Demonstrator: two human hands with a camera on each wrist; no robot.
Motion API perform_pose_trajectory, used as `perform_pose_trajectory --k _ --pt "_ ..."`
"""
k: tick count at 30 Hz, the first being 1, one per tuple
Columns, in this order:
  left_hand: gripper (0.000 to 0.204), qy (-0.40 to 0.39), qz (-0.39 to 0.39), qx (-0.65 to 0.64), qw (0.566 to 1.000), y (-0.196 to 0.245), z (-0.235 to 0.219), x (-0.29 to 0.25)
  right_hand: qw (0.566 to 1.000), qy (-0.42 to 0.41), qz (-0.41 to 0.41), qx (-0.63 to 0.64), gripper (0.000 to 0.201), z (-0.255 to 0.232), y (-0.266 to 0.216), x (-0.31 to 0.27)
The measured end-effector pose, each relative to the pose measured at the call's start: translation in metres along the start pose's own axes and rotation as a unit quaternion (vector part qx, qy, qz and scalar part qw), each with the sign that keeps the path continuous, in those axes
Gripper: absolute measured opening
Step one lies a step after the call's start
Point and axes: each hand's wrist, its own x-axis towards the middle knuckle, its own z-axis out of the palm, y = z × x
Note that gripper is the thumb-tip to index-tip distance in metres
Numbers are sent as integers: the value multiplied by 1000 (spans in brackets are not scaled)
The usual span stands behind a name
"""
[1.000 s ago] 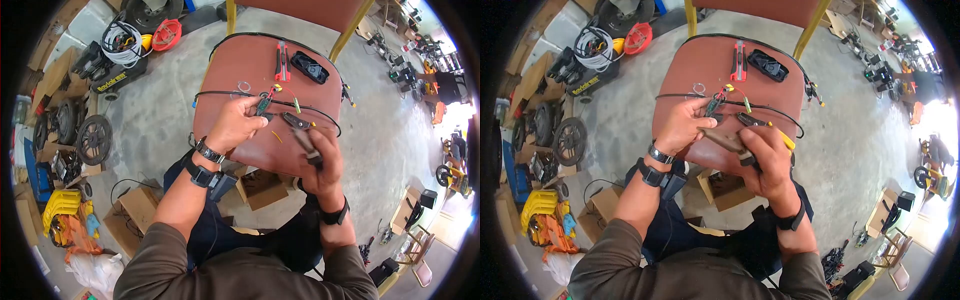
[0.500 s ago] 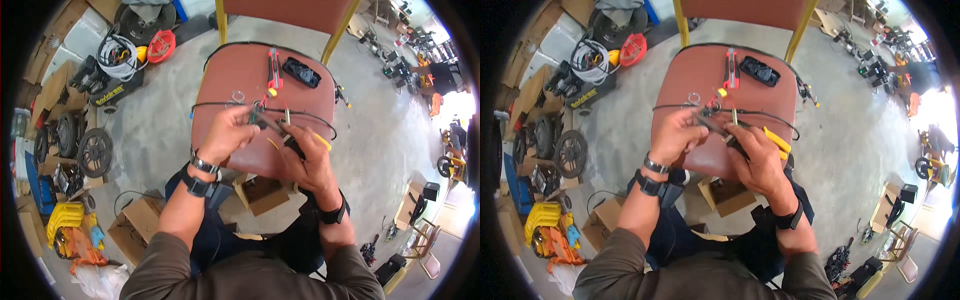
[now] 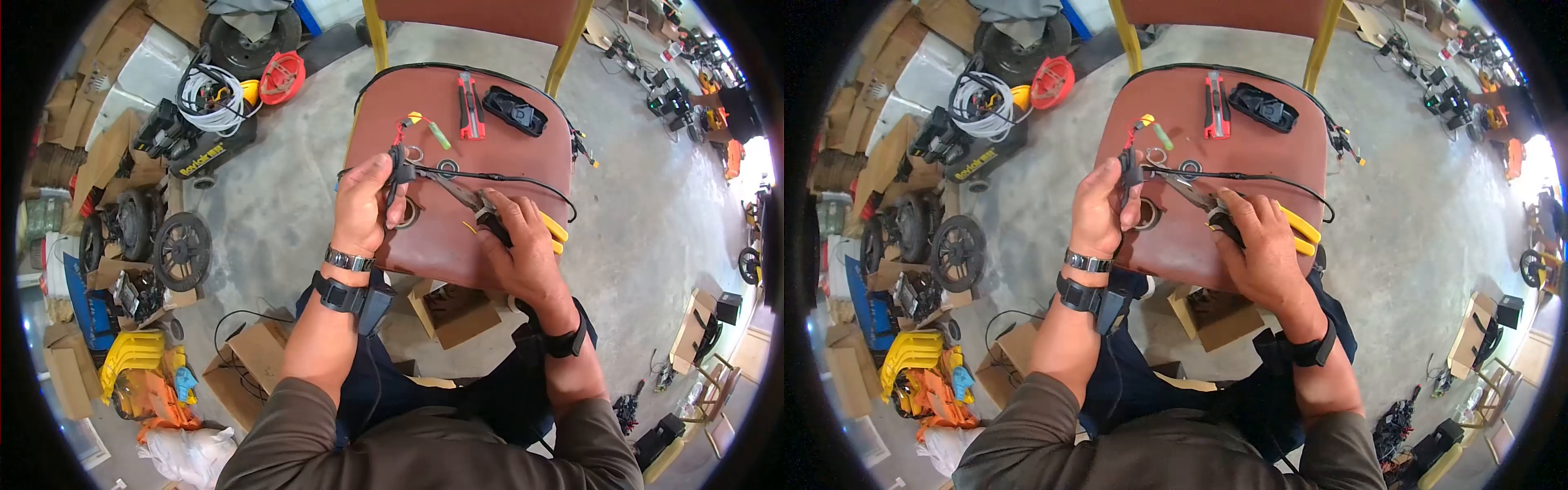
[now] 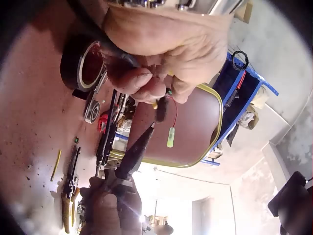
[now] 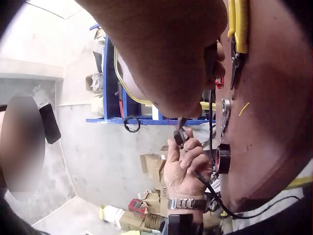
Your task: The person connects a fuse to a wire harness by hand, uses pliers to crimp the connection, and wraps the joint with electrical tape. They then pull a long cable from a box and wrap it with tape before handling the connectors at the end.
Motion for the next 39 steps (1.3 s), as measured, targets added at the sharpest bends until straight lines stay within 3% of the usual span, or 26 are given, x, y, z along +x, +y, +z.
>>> perform_pose_trajectory --k 11,14,18,23,26,31,36,39 --pt "59 -24 -45 -67 996 5 -3 -2 994 -44 -59 -82 52 20 -4 -3" --pt "60 -63 -47 -64 995 5 -7 -2 995 -28 -66 -75 52 19 -1 2" --pt "63 -52 -47 -25 997 3 -3 -5 998 -5 -27 -62 52 9 4 15" --pt "65 -49 -71 -3 996 2 5 -8 993 88 -6 -82 47 1 30 28" --pt "57 -46 -40 0 998 -2 8 -7 986 126 19 -103 46 -4 43 37" --pt "51 -73 -13 6 997 -8 4 -6 985 146 26 -86 44 -5 60 39" --pt "39 -95 -40 -26 994 -2 4 -8 984 161 68 -39 37 -7 63 39" --pt "38 -100 -46 4 994 -3 3 -8 989 119 85 9 34 -16 65 41"
